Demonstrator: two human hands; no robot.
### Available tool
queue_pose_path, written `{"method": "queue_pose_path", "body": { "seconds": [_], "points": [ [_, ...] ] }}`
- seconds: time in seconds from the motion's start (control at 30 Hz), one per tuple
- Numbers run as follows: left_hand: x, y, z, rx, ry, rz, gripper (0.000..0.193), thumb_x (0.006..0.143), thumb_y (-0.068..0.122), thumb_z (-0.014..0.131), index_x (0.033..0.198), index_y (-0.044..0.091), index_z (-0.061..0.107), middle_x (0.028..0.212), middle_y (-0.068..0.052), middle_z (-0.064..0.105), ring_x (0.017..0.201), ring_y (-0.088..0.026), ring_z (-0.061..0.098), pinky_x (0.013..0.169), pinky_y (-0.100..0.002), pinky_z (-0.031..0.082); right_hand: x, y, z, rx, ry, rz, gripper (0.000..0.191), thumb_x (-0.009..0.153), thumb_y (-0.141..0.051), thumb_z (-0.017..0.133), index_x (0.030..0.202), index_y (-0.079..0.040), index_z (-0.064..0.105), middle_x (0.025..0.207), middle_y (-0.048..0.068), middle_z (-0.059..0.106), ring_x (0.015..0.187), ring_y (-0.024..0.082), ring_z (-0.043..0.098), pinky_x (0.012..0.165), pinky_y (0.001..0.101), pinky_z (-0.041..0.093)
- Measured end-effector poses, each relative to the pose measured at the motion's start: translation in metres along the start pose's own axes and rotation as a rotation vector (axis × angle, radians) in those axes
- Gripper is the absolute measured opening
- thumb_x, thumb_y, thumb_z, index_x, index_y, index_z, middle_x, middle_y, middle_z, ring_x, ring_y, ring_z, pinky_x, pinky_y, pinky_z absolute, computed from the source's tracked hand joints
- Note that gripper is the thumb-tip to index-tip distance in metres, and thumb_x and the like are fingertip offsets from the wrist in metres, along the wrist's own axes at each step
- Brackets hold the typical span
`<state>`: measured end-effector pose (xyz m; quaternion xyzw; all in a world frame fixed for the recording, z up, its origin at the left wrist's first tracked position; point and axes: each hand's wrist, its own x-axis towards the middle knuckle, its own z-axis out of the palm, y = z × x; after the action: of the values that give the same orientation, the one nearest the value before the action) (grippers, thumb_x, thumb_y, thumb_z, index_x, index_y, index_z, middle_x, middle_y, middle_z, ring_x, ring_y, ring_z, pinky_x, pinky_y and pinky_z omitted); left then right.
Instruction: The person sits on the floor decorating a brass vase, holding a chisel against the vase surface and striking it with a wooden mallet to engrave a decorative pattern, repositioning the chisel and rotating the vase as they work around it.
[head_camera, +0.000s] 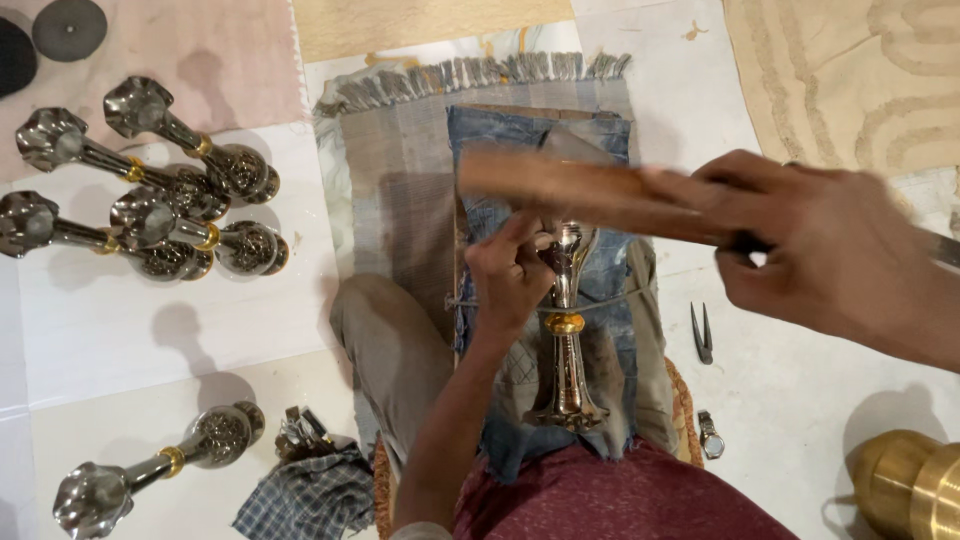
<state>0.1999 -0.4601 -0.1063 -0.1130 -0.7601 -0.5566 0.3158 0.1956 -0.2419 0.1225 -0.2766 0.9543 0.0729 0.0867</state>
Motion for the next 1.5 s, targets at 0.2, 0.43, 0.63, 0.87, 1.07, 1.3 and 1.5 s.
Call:
{"method": "queue_pose_path", "body": {
  "seconds": [0.2,0.43,0.63,0.87,1.07,1.3,1.5],
  "points": [
    [-0.023,0.028,0.021,-0.01,0.239,-0.181,0.021,0.086,-0.008,0.06,0.1,0.0,0.073,0.085,-0.005,0.075,0.056,-0.011,0.065,0.05,-0.026,0.051,0.012,-0.017,-0.024,-0.307,-0.225,-0.069,0.091,0.08,-0.02,0.069,0.162,-0.036,0.033,0.121,-0.005,0.066,0.06,0.014,0.065,0.041,0.0295,0.054],
    [-0.046,0.021,0.052,-0.111,0.405,-0.135,0.021,0.095,-0.007,0.051,0.101,0.003,0.068,0.082,-0.003,0.072,0.065,-0.009,0.067,0.058,-0.026,0.057,0.013,-0.024,-0.044,-0.306,-0.151,-0.166,0.101,0.074,-0.019,0.073,0.163,-0.044,0.035,0.114,-0.005,0.065,0.08,0.019,0.072,0.053,0.036,0.06],
    [-0.058,0.026,0.067,-0.098,0.403,-0.129,0.02,0.093,-0.007,0.052,0.096,0.003,0.068,0.078,-0.004,0.072,0.06,-0.009,0.066,0.054,-0.026,0.055,-0.003,-0.014,-0.034,-0.421,-0.08,-0.309,0.088,0.08,-0.025,0.072,0.159,-0.036,0.037,0.113,0.0,0.064,0.083,0.022,0.073,0.058,0.0341,0.062],
    [-0.05,0.023,0.06,-0.081,0.357,-0.066,0.019,0.09,-0.008,0.053,0.09,0.003,0.069,0.074,-0.004,0.072,0.054,-0.009,0.064,0.048,-0.025,0.053,-0.003,-0.011,-0.013,-0.324,-0.089,-0.234,0.087,0.082,-0.013,0.068,0.159,-0.037,0.034,0.12,-0.003,0.064,0.074,0.017,0.071,0.045,0.0306,0.056],
    [-0.038,-0.004,0.036,-0.008,0.18,0.076,0.018,0.084,-0.008,0.056,0.087,0.006,0.068,0.072,-0.003,0.071,0.051,-0.011,0.06,0.049,-0.028,0.049,-0.002,-0.001,0.016,-0.179,-0.058,-0.173,0.092,0.078,-0.017,0.071,0.159,-0.039,0.033,0.124,-0.003,0.067,0.058,0.016,0.066,0.039,0.0298,0.051],
    [-0.007,-0.033,-0.002,0.009,-0.105,0.245,0.039,0.074,-0.009,0.058,0.106,0.007,0.073,0.086,-0.006,0.074,0.066,-0.016,0.07,0.059,-0.031,0.057,-0.007,0.005,0.055,-0.082,0.112,-0.037,0.073,0.083,-0.014,0.071,0.149,-0.034,0.047,0.114,-0.001,0.073,0.053,0.012,0.063,0.035,0.0269,0.047],
    [0.018,-0.058,-0.031,-0.066,-0.4,0.312,0.037,0.069,-0.002,0.069,0.104,0.008,0.072,0.086,-0.004,0.074,0.063,-0.017,0.069,0.058,-0.033,0.058,-0.016,-0.02,0.072,0.015,0.256,0.01,0.076,0.074,-0.008,0.08,0.146,-0.025,0.062,0.104,0.006,0.075,0.061,0.021,0.069,0.047,0.0369,0.057]
  ]
}}
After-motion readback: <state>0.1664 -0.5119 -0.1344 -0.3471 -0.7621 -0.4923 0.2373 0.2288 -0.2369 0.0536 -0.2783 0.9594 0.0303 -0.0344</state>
